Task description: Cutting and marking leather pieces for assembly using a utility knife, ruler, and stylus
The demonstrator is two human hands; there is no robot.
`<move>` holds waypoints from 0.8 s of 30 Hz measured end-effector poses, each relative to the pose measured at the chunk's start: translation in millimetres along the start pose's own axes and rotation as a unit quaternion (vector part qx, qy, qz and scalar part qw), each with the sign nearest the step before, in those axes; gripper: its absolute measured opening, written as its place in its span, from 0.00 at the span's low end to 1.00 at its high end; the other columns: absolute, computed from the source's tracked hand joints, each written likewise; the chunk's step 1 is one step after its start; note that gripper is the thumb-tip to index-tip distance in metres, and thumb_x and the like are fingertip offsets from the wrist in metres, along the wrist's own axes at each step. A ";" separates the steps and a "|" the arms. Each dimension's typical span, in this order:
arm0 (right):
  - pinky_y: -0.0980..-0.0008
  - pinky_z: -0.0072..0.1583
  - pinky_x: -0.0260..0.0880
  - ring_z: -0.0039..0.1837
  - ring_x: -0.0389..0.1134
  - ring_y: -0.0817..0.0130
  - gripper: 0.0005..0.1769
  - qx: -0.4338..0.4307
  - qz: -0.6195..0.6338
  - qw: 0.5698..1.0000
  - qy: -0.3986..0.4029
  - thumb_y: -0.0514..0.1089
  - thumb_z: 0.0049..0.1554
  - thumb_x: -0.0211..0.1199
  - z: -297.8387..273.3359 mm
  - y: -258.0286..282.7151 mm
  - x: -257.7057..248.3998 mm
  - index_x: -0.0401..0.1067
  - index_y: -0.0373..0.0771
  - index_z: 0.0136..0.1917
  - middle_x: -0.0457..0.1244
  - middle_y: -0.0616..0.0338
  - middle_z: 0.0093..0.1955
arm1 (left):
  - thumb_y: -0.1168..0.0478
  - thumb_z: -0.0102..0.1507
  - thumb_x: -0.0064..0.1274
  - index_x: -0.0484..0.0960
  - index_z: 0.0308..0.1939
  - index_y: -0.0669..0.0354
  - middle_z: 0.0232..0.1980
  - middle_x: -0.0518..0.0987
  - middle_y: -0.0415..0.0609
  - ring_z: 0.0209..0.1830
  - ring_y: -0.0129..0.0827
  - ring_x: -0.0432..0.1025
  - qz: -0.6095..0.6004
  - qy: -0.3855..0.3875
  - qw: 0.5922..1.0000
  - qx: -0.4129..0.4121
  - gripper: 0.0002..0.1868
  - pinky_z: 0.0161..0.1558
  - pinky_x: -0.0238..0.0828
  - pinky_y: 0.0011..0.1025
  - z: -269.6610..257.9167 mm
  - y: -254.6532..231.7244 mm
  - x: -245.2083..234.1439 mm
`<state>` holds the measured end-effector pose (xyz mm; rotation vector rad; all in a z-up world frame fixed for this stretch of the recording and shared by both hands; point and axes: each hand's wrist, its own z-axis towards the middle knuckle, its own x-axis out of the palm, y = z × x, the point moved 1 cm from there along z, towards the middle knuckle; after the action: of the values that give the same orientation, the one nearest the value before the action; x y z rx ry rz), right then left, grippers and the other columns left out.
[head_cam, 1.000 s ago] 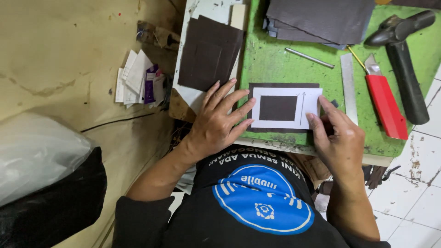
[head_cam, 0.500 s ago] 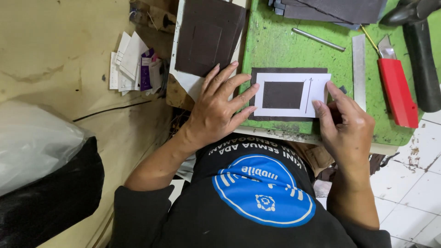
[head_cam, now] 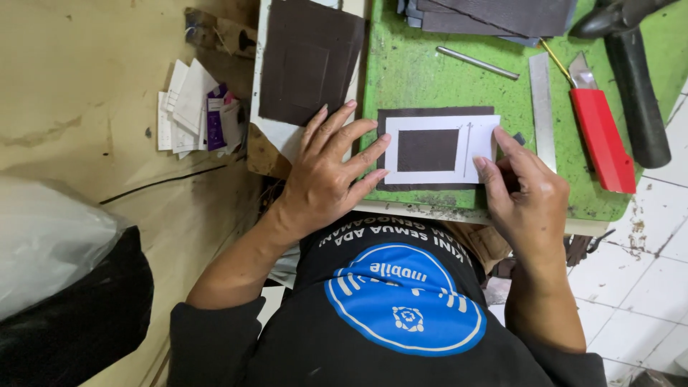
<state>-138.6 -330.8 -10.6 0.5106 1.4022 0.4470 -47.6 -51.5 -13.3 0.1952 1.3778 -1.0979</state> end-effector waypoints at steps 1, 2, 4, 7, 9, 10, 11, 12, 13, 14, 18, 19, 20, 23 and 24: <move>0.64 0.49 0.68 0.42 0.66 0.63 0.20 -0.001 0.001 1.000 -0.002 0.35 0.67 0.72 -0.1 -0.4 0.0 0.76 0.27 0.70 0.69 0.48 0.49 | 0.55 0.67 0.66 0.81 0.62 0.55 0.64 0.76 0.54 0.74 0.54 0.61 -0.002 0.003 1.000 -0.002 0.21 0.73 0.55 0.57 0.2 0.0 -0.1; 0.64 0.49 0.68 0.42 0.66 0.64 0.20 -0.002 0.002 1.000 -0.003 0.35 0.67 0.73 -0.3 -0.9 -0.1 0.76 0.26 0.70 0.69 0.48 0.49 | 0.55 0.67 0.66 0.82 0.62 0.55 0.64 0.75 0.54 0.74 0.53 0.60 -0.005 0.006 1.000 -0.004 0.21 0.73 0.55 0.57 0.4 -0.1 -0.1; 0.64 0.49 0.68 0.42 0.66 0.64 0.20 -0.001 0.006 1.000 -0.002 0.35 0.67 0.73 -0.8 -1.2 0.5 0.76 0.26 0.70 0.69 0.47 0.48 | 0.55 0.67 0.66 0.82 0.62 0.54 0.64 0.75 0.53 0.74 0.52 0.61 0.001 0.003 1.000 -0.006 0.21 0.73 0.55 0.57 -0.2 -0.3 -0.1; 0.64 0.49 0.68 0.42 0.66 0.64 0.20 0.002 0.004 1.000 -0.005 0.35 0.67 0.72 -1.6 -2.1 1.3 0.76 0.26 0.70 0.69 0.49 0.47 | 0.54 0.67 0.66 0.81 0.62 0.53 0.64 0.76 0.52 0.74 0.52 0.61 0.003 -0.002 1.000 -0.005 0.22 0.73 0.55 0.56 0.1 -1.2 -0.4; 0.64 0.49 0.67 0.42 0.65 0.65 0.20 0.002 0.000 1.000 -0.010 0.36 0.67 0.72 -1.5 -2.5 1.6 0.76 0.27 0.70 0.69 0.50 0.46 | 0.55 0.67 0.66 0.81 0.62 0.54 0.64 0.76 0.52 0.73 0.52 0.62 0.002 -0.005 1.000 -0.004 0.21 0.73 0.55 0.56 0.5 -1.5 -0.3; 0.65 0.49 0.68 0.41 0.66 0.65 0.21 0.007 -0.004 1.000 -0.010 0.37 0.66 0.73 -1.5 -2.7 1.8 0.76 0.28 0.70 0.69 0.49 0.48 | 0.54 0.66 0.66 0.82 0.62 0.53 0.64 0.76 0.52 0.73 0.52 0.62 0.004 -0.006 1.000 -0.005 0.21 0.73 0.55 0.56 0.4 -1.3 0.1; 0.65 0.50 0.69 0.41 0.66 0.65 0.22 0.012 -0.008 1.000 -0.010 0.38 0.66 0.73 -2.0 -2.8 1.9 0.76 0.29 0.71 0.70 0.49 0.49 | 0.54 0.66 0.66 0.82 0.62 0.53 0.64 0.76 0.51 0.73 0.51 0.62 0.005 -0.006 1.000 -0.006 0.21 0.73 0.55 0.56 0.1 -1.2 0.7; 0.65 0.50 0.69 0.41 0.66 0.65 0.22 0.011 -0.008 1.000 -0.012 0.38 0.66 0.73 -0.9 -1.8 1.8 0.76 0.29 0.71 0.70 0.49 0.49 | 0.54 0.66 0.66 0.82 0.62 0.53 0.64 0.76 0.51 0.73 0.51 0.62 0.007 -0.007 1.000 -0.004 0.21 0.73 0.55 0.56 0.2 -1.3 0.1; 0.65 0.51 0.70 0.44 0.69 0.64 0.22 0.011 0.001 1.000 -0.010 0.38 0.66 0.72 -0.5 -0.9 1.4 0.75 0.30 0.71 0.71 0.47 0.55 | 0.54 0.66 0.66 0.82 0.62 0.53 0.63 0.76 0.52 0.73 0.52 0.62 0.005 -0.009 1.000 -0.004 0.21 0.73 0.56 0.56 0.5 -1.6 -0.2; 0.64 0.53 0.70 0.47 0.71 0.62 0.22 0.012 0.010 1.000 -0.007 0.38 0.65 0.71 -0.1 -0.3 1.0 0.75 0.31 0.70 0.71 0.45 0.61 | 0.55 0.66 0.66 0.82 0.61 0.53 0.63 0.76 0.52 0.73 0.53 0.63 0.003 -0.010 1.000 -0.004 0.21 0.72 0.56 0.56 1.0 -1.9 -0.2; 0.64 0.54 0.70 0.51 0.72 0.61 0.20 0.022 0.008 1.000 0.003 0.40 0.66 0.67 3.3 1.7 -0.1 0.75 0.32 0.70 0.71 0.46 0.58 | 0.54 0.67 0.63 0.82 0.61 0.52 0.63 0.76 0.52 0.73 0.53 0.63 -0.002 -0.009 1.000 0.005 0.20 0.72 0.55 0.55 -0.3 0.6 5.9; 0.57 0.53 0.71 0.52 0.73 0.50 0.19 0.010 0.015 1.000 -0.014 0.39 0.64 0.69 4.0 2.0 0.2 0.77 0.32 0.67 0.72 0.44 0.56 | 0.51 0.67 0.62 0.83 0.60 0.51 0.63 0.76 0.52 0.72 0.55 0.64 0.001 -0.032 0.999 0.004 0.20 0.72 0.54 0.56 -1.9 2.1 10.8; 0.50 0.51 0.73 0.54 0.73 0.40 0.17 -0.003 0.021 0.999 -0.030 0.38 0.62 0.70 4.7 2.2 0.5 0.79 0.32 0.64 0.72 0.42 0.54 | 0.49 0.67 0.60 0.84 0.60 0.51 0.62 0.76 0.51 0.71 0.56 0.66 0.003 -0.054 0.999 0.002 0.20 0.72 0.53 0.57 -3.6 3.6 15.8; 0.50 0.50 0.74 0.54 0.74 0.42 0.18 -0.001 0.027 0.999 -0.034 0.38 0.61 0.71 5.9 4.7 -1.0 0.78 0.33 0.64 0.72 0.43 0.54 | 0.49 0.66 0.60 0.85 0.59 0.50 0.62 0.77 0.51 0.71 0.56 0.66 0.008 -0.056 0.998 0.004 0.20 0.72 0.53 0.56 -2.2 3.4 14.8; 0.50 0.50 0.74 0.54 0.74 0.42 0.18 0.002 0.024 0.999 -0.038 0.38 0.61 0.71 5.4 3.1 -0.1 0.78 0.33 0.64 0.72 0.43 0.54 | 0.49 0.66 0.60 0.85 0.59 0.50 0.62 0.77 0.51 0.71 0.56 0.66 0.006 -0.056 0.998 0.009 0.20 0.72 0.53 0.56 -1.7 3.5 15.2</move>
<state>-133.2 -328.7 -8.2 0.5609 1.3212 0.4597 -49.0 -56.2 -28.1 0.1526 1.2659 -1.0954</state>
